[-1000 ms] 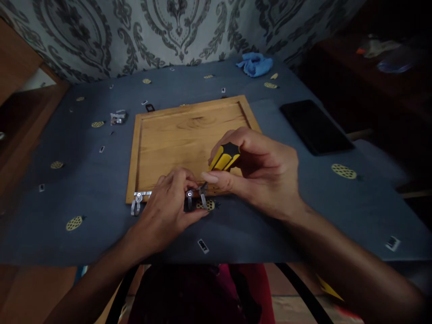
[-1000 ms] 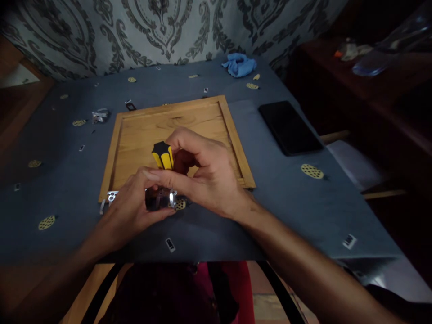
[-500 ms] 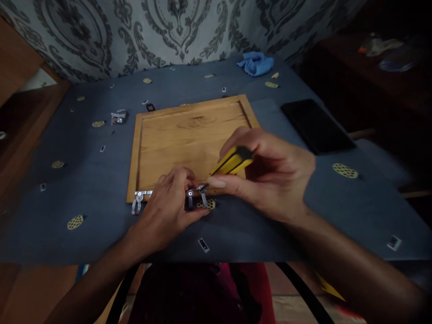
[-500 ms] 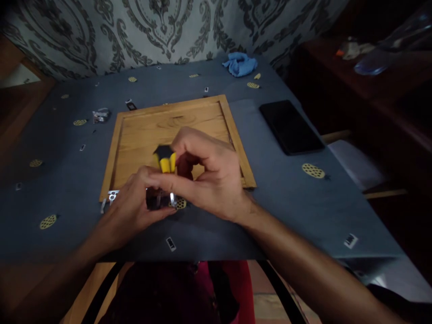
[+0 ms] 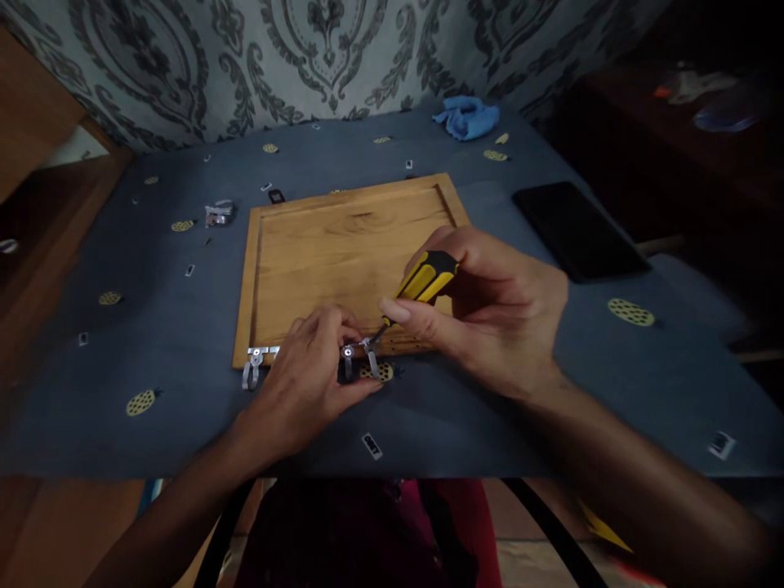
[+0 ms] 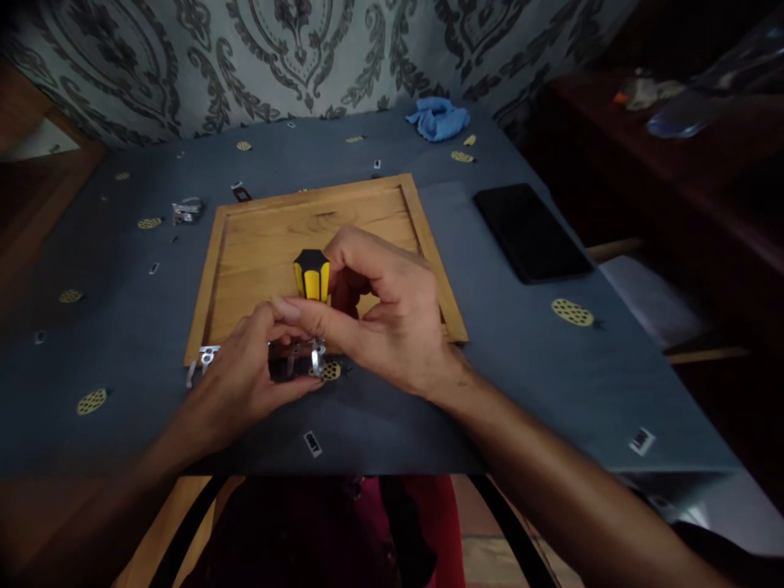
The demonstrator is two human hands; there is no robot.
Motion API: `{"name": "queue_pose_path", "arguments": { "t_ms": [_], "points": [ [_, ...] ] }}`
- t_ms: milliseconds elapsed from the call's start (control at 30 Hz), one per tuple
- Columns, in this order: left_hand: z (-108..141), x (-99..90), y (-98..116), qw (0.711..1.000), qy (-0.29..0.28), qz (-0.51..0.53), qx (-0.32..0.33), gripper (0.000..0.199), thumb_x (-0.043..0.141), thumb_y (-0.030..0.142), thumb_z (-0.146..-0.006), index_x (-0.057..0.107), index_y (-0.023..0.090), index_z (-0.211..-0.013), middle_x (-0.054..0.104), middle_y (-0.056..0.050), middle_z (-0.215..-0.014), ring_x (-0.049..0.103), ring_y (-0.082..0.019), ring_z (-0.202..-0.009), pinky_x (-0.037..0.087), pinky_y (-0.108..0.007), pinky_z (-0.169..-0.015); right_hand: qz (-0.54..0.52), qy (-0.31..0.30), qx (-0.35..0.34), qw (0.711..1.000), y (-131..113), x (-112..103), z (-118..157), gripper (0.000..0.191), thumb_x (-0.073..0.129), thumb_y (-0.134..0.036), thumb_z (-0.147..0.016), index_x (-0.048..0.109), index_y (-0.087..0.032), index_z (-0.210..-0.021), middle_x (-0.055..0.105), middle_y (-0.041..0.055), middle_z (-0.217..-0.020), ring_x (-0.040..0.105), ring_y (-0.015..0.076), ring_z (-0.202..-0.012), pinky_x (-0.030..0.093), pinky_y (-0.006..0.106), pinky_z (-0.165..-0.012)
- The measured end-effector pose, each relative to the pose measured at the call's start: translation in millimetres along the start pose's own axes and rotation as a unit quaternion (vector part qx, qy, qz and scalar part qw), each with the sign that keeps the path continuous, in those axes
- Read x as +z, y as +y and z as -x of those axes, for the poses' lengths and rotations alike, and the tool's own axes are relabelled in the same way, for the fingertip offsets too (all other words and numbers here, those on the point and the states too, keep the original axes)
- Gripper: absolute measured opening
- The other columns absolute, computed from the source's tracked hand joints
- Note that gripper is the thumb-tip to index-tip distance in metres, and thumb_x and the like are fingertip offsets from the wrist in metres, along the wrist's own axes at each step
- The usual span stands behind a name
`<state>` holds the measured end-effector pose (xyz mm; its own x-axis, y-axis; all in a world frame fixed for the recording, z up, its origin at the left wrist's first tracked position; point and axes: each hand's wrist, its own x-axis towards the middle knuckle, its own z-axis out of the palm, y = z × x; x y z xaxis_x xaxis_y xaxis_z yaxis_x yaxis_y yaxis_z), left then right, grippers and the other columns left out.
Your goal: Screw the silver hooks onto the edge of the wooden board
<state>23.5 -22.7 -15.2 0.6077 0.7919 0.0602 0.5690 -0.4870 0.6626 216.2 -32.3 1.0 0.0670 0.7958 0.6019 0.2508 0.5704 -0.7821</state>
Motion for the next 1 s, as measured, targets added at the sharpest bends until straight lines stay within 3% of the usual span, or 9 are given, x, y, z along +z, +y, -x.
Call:
{"name": "queue_pose_path", "arguments": {
  "t_ms": [267,400,533,733,900,1000],
  "points": [
    [0.2,0.7,-0.9,0.999,0.018,-0.022,0.019,0.050,0.084,0.021,-0.072,0.047,0.024,-0.105,0.065,-0.002,-0.105,0.064,-0.025,-0.100,0.051,-0.042,-0.085,-0.010,-0.053,0.021,0.998,-1.7,-1.7,-1.2,0.028,0.084,-0.029,-0.076,0.057,-0.022,-0.072,0.058,-0.0032,-0.070,0.054,0.0135,-0.063,0.043,0.030,-0.055],
    [1.1,1.6,-2.1,0.998,0.022,-0.035,0.038,0.052,0.083,0.021,-0.073,0.045,0.024,-0.107,0.065,-0.001,-0.104,0.064,-0.024,-0.100,0.052,-0.040,-0.085,-0.033,-0.109,0.041,0.993,-4.7,-5.5,-2.3,0.014,0.078,-0.027,-0.083,0.065,-0.023,-0.087,0.066,-0.0007,-0.080,0.064,0.0163,-0.074,0.050,0.030,-0.060],
    [1.5,1.1,-2.5,0.997,0.029,-0.044,0.050,0.052,0.084,0.020,-0.072,0.043,0.024,-0.105,0.064,-0.001,-0.104,0.064,-0.024,-0.100,0.052,-0.039,-0.084,-0.054,-0.134,0.055,0.988,-8.0,-8.6,-3.3,0.014,0.075,-0.029,-0.085,0.069,-0.023,-0.096,0.069,-0.0006,-0.086,0.067,0.0143,-0.077,0.053,0.027,-0.063],
    [1.0,0.6,-1.9,0.997,0.029,-0.048,0.045,0.052,0.084,0.022,-0.072,0.045,0.025,-0.106,0.064,-0.001,-0.105,0.064,-0.025,-0.099,0.052,-0.040,-0.082,-0.059,-0.073,0.063,0.994,-4.2,-2.4,0.2,0.029,0.087,-0.032,-0.072,0.061,-0.021,-0.075,0.063,-0.0033,-0.070,0.059,0.0123,-0.060,0.046,0.028,-0.053],
    [1.5,1.3,-2.5,0.998,0.020,-0.046,0.036,0.050,0.083,0.023,-0.074,0.046,0.024,-0.108,0.064,-0.002,-0.108,0.063,-0.025,-0.100,0.052,-0.041,-0.083,-0.037,-0.012,0.019,0.999,-1.5,4.8,6.8,0.032,0.088,-0.026,-0.071,0.056,-0.023,-0.074,0.061,-0.0035,-0.069,0.057,0.0139,-0.059,0.044,0.031,-0.052],
    [2.0,1.4,-2.6,0.999,0.019,-0.042,0.027,0.052,0.084,0.024,-0.073,0.046,0.025,-0.108,0.066,-0.002,-0.106,0.063,-0.025,-0.101,0.051,-0.040,-0.085,-0.027,0.056,-0.002,0.998,-6.6,5.4,5.9,0.032,0.087,-0.027,-0.071,0.055,-0.025,-0.073,0.061,-0.0025,-0.072,0.055,0.0143,-0.059,0.043,0.030,-0.049]
  ]
}}
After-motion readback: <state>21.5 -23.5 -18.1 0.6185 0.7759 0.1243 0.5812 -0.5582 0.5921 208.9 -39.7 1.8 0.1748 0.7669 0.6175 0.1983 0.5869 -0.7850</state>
